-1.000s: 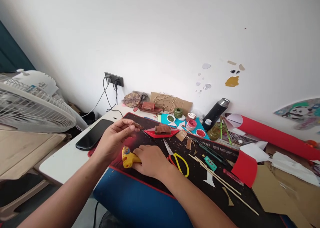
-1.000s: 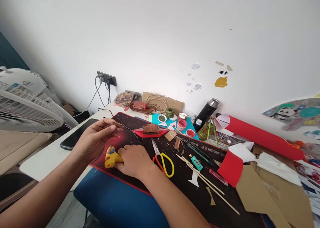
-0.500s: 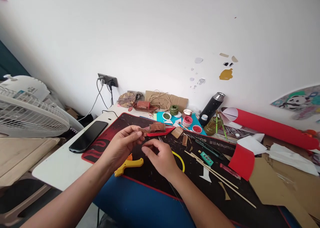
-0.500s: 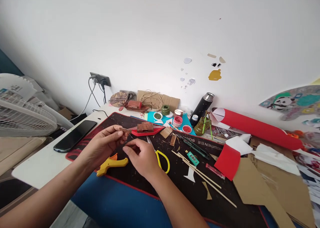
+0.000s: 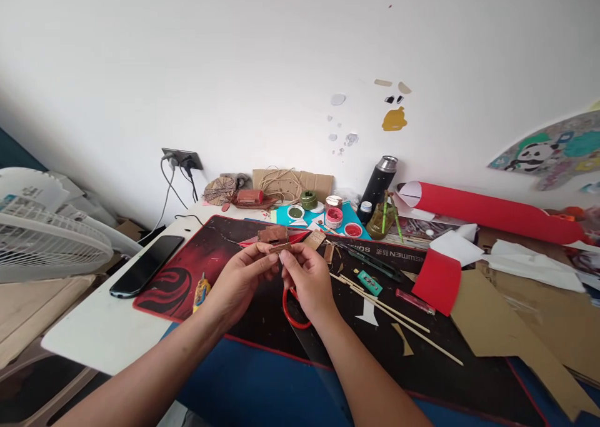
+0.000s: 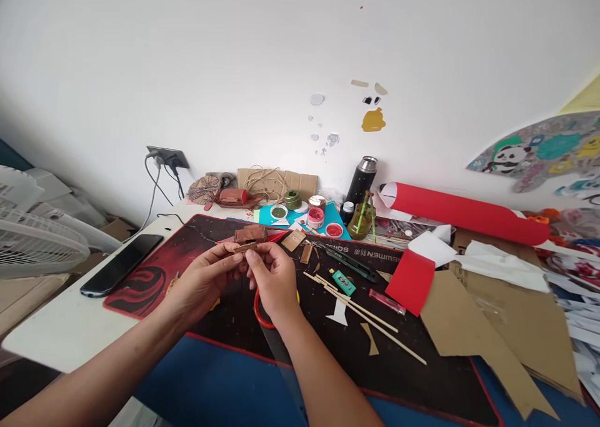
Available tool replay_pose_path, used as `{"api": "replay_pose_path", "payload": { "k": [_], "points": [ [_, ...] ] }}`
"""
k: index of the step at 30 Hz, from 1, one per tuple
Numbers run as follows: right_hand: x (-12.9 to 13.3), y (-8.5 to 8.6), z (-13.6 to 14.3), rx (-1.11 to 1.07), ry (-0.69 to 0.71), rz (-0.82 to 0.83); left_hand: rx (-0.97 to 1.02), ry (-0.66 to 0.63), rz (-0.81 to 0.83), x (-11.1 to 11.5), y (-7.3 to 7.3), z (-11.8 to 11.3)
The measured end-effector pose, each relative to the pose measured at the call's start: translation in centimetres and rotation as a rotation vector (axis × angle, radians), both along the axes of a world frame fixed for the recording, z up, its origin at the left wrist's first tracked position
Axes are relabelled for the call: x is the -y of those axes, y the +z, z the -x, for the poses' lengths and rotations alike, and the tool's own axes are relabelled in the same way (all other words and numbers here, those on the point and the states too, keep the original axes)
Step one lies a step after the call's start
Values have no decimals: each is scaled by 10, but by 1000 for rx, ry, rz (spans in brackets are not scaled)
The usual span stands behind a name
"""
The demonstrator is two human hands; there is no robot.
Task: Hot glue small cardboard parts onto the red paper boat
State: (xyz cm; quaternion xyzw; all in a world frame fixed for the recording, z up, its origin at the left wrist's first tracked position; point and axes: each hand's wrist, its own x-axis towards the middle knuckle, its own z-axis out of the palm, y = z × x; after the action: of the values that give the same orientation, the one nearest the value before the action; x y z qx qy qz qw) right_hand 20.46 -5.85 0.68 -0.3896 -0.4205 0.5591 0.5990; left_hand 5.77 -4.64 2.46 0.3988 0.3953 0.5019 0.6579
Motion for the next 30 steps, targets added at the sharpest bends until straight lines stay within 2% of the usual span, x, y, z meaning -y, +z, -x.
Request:
{"api": "replay_pose_path", "payload": {
  "k": [9,14,20,23,27,28,30],
  "points": [
    [-3,4,-4,-80,-22,-15,5,-20,-10,2,4,-16],
    [-4,0,-3,-111,-10,-12,41,-43,19,4,7,-20],
    [-6,-6,-5,-161,-15,11,-33,-58,48,8,4,-12],
    [-10,-5,-11,-228,-65,35,-150,-22,-16,5,7,8],
    [-14,-2,-18,-280,-98,69,-492,135,-320,-18,17,50],
    [-14,-2,-18,-283,-94,76,-625,133,-384,-27,18,60],
    [-14,-3,-18,-280,-86,89,-864,33,-441,-44,16,73]
  ]
}}
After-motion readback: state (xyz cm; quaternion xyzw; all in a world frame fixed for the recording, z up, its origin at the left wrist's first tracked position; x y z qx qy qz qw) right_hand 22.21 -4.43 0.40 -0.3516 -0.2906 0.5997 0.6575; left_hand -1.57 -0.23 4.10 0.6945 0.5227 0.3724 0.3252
